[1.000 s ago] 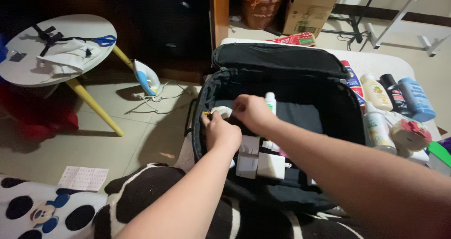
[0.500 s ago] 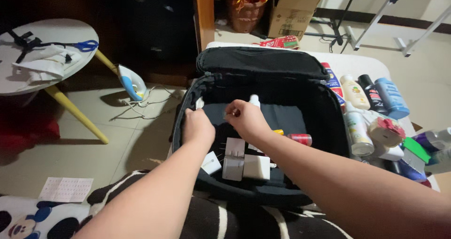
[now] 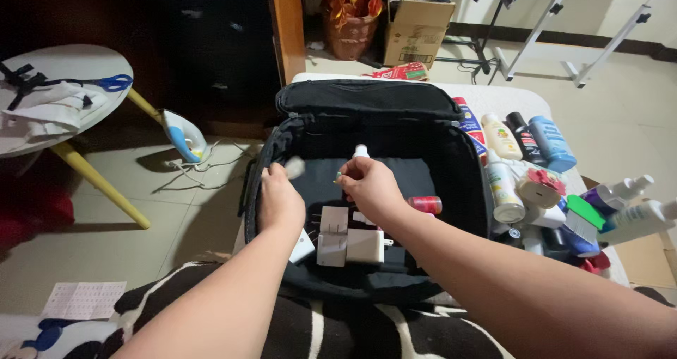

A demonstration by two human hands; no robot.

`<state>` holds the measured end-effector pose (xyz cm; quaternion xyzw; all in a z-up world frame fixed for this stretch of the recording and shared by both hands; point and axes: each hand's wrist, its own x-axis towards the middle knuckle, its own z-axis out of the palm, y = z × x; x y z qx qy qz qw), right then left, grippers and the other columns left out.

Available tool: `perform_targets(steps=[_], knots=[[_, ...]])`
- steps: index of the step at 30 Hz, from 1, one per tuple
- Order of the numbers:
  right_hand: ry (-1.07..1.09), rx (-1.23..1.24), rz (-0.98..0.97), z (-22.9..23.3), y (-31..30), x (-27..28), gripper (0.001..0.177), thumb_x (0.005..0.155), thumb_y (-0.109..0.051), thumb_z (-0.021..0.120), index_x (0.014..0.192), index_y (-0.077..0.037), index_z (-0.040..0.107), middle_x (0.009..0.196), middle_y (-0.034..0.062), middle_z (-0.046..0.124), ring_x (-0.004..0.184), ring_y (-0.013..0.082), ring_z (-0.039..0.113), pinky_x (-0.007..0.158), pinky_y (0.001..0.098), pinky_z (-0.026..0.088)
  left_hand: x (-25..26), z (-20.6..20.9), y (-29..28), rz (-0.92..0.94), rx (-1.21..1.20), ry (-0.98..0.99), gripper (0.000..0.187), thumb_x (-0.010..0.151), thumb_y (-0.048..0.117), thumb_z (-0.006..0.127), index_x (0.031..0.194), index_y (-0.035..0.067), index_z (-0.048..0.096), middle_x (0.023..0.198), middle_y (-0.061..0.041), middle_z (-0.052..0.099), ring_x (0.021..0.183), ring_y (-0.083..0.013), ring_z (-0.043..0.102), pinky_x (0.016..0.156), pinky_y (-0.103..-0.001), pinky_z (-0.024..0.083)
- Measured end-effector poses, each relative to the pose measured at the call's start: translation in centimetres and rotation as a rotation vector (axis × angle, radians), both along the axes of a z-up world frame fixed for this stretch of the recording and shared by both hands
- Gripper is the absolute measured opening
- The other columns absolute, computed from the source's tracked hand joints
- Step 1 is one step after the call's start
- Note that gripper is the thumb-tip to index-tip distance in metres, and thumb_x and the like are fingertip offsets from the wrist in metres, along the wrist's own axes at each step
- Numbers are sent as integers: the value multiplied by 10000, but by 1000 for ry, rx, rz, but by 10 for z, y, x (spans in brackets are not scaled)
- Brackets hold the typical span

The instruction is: The person sits on the floor next to a bed and packs toiletry and cosmetic bottles, tubes, and small containers one at a time into an open black bag, arranging them inside and picking items from the pile beside the bag.

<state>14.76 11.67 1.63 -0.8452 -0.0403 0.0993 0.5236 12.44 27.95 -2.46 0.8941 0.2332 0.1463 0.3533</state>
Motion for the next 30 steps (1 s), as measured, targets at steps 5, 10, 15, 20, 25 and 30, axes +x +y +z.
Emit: perform_targets(steps=[5, 10, 15, 20, 25, 30], knots=[[12, 15, 17, -2, 3, -7, 168, 916, -138, 710, 1039, -24, 708, 903, 57, 730, 765, 130, 654, 705, 302, 568, 2, 3, -6, 101, -73, 68, 433, 959, -24, 471, 1390, 12, 442, 1461, -213, 431, 1228, -421, 565, 978, -520, 492], [-122, -131, 75, -11, 20, -6, 205, 879, -159, 749, 1043, -37, 724, 913, 48, 754, 800, 119, 700, 721, 293, 562, 1, -1, -4, 79, -33, 195, 636, 899, -16, 542, 1492, -58, 318, 1446, -220, 398, 1262, -413, 549, 1030, -472, 491], [-106, -51, 101, -20, 26, 0, 205, 880, -156, 750, 1044, -37, 720, 914, 66, 764, 775, 135, 706, 691, 302, 579, 8, -7, 2, 27, -35, 296, 502, 967, -5, 492, 1451, -99, 396, 1471, -203, 410, 1280, -394, 565, 1030, -457, 528], [-38, -23, 42, -28, 26, 4, 187, 891, -156, 741, 1029, -32, 716, 881, 55, 741, 739, 132, 674, 664, 292, 572, 2, -29, -4, -45, 218, 142, 340, 912, 15, 505, 1239, -58, 561, 1488, -182, 379, 1343, -427, 458, 1026, -465, 468], [6, -19, 19, -29, 27, 4, 164, 910, -153, 718, 1034, -46, 713, 866, 42, 733, 720, 119, 663, 647, 276, 572, 6, -20, 11, 39, -185, 123, 382, 1009, 189, 402, 1260, -9, 612, 1311, -254, 608, 1254, -443, 566, 1056, -501, 448], [4, -9, 25, -23, 25, 2, 172, 904, -155, 727, 1033, -45, 705, 888, 29, 735, 742, 99, 670, 671, 281, 584, 7, -6, 15, 54, -246, 94, 472, 970, 289, 371, 1165, -22, 667, 1236, -280, 657, 1198, -455, 607, 1008, -534, 462]])
